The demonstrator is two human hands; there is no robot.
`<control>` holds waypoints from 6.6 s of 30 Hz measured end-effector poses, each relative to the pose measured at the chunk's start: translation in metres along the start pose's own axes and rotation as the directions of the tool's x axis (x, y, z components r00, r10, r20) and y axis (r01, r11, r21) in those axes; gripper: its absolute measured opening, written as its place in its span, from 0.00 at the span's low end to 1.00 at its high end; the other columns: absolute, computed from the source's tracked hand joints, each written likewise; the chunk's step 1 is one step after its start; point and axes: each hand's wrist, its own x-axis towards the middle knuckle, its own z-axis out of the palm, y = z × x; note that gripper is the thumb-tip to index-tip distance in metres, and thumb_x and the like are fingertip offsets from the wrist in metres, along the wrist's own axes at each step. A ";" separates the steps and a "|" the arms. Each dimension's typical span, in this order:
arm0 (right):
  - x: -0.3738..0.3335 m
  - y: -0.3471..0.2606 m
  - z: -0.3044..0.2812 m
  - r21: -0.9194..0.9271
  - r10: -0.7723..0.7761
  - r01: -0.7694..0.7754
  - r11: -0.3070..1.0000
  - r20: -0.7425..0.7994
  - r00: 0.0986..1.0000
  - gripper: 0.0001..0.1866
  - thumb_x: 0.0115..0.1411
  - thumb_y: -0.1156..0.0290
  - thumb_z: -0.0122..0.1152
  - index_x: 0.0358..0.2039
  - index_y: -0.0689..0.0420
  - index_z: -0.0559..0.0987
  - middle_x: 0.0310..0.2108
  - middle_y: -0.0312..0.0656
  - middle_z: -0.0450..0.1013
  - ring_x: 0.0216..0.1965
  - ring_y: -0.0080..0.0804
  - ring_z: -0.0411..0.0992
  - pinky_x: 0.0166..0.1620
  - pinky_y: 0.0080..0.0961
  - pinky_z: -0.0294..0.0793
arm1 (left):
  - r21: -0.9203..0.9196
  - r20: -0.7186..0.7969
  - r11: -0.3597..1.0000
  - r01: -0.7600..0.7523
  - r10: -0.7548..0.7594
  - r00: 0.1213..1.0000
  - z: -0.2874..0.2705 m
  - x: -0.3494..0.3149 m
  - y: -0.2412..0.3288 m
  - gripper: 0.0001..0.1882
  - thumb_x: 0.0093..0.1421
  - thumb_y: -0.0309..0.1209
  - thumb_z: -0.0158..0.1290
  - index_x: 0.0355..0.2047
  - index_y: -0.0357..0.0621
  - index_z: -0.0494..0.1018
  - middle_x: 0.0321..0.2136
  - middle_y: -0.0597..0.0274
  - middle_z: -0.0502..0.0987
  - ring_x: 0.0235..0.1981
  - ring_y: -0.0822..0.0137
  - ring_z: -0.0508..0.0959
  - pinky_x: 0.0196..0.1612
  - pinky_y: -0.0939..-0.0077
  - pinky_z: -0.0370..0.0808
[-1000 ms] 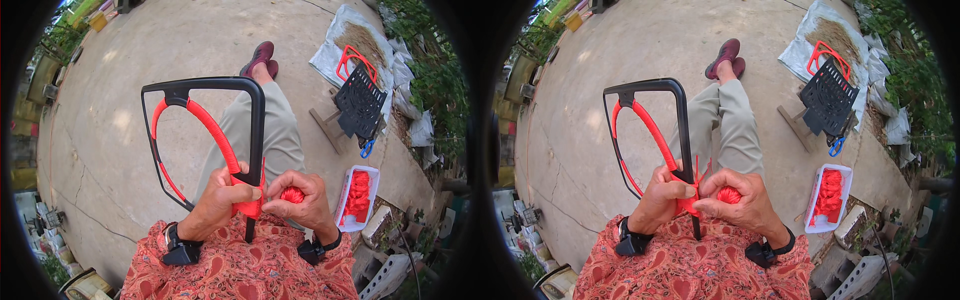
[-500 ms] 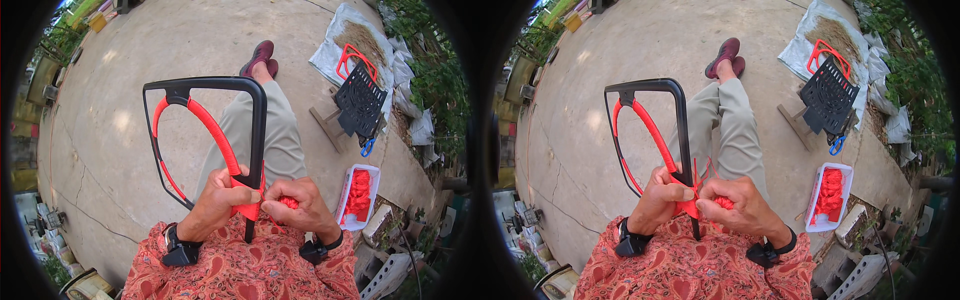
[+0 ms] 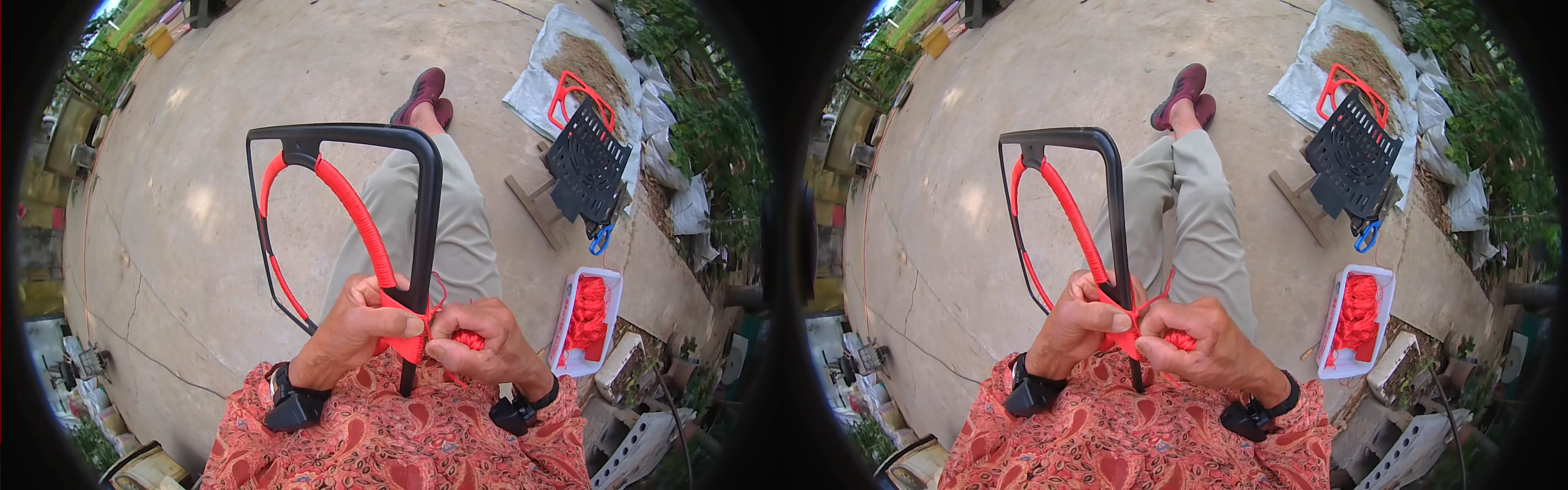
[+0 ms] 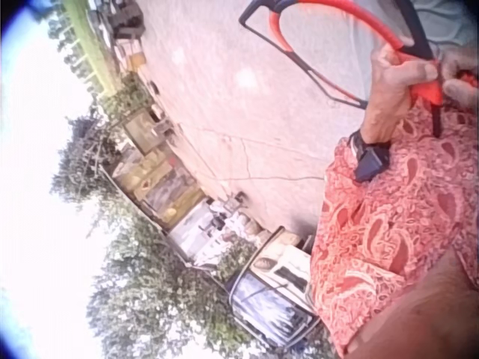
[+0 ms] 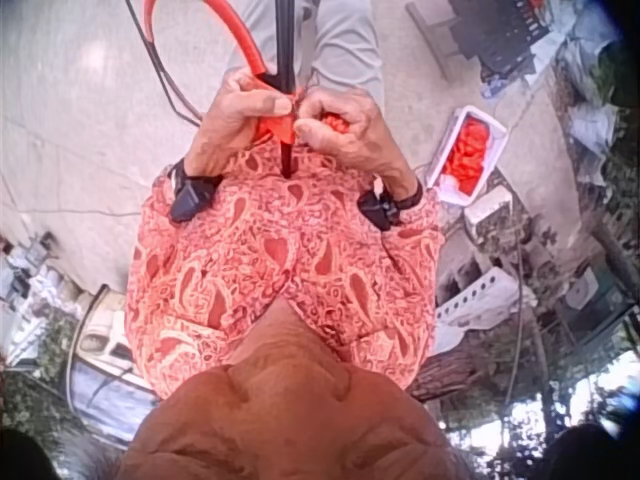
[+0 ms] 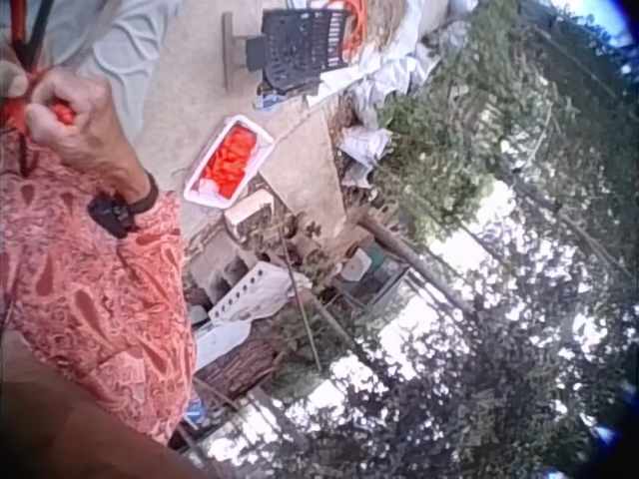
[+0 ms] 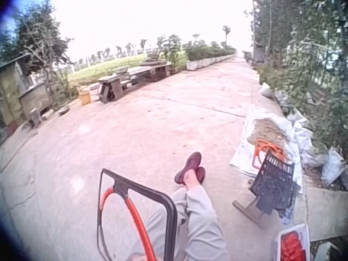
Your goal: The person is weaving a red plastic cord around a black circular and rectangular frame, likely a furniture component.
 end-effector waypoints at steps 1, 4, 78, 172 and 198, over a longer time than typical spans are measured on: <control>-0.001 0.001 -0.001 -0.001 -0.001 0.001 1.000 -0.001 1.000 0.06 0.56 0.76 0.60 0.24 0.60 0.74 0.16 0.34 0.71 0.17 0.20 0.68 0.21 0.21 0.65 | 0.001 0.001 1.000 -0.001 0.001 1.000 0.000 0.001 0.000 0.11 0.42 0.22 0.56 0.29 0.32 0.74 0.28 0.59 0.75 0.28 0.71 0.74 0.34 0.79 0.71; -0.003 0.002 -0.002 -0.044 -0.003 0.002 0.999 -0.022 1.000 0.06 0.56 0.76 0.60 0.24 0.60 0.73 0.17 0.34 0.71 0.17 0.19 0.68 0.21 0.21 0.65 | -0.016 0.099 1.000 0.000 0.001 0.995 0.001 0.003 0.001 0.11 0.43 0.25 0.58 0.29 0.33 0.74 0.30 0.59 0.75 0.30 0.70 0.74 0.35 0.79 0.71; 0.023 0.046 -0.001 0.324 0.153 -0.094 0.941 -0.160 0.975 0.13 0.60 0.64 0.60 0.24 0.59 0.74 0.15 0.30 0.67 0.17 0.12 0.63 0.20 0.14 0.60 | -0.219 0.139 0.975 -0.026 0.057 0.989 -0.023 0.022 -0.006 0.15 0.51 0.32 0.56 0.31 0.30 0.69 0.25 0.53 0.70 0.23 0.60 0.74 0.29 0.67 0.75; 0.012 0.011 -0.012 0.252 0.243 -0.175 0.952 -0.267 0.933 0.05 0.58 0.74 0.61 0.30 0.63 0.77 0.21 0.32 0.72 0.21 0.14 0.68 0.24 0.13 0.67 | 0.164 0.068 0.914 -0.372 0.365 0.928 0.001 0.015 -0.014 0.13 0.57 0.25 0.59 0.41 0.33 0.73 0.33 0.63 0.79 0.32 0.78 0.77 0.34 0.84 0.76; 0.005 0.028 -0.023 0.422 0.372 -0.281 0.862 -0.149 0.916 0.10 0.59 0.70 0.61 0.35 0.63 0.76 0.21 0.33 0.71 0.20 0.16 0.67 0.24 0.13 0.67 | -0.015 0.093 0.987 -0.158 0.158 0.983 0.000 0.020 -0.030 0.17 0.57 0.22 0.57 0.47 0.32 0.70 0.36 0.59 0.78 0.35 0.74 0.78 0.39 0.80 0.77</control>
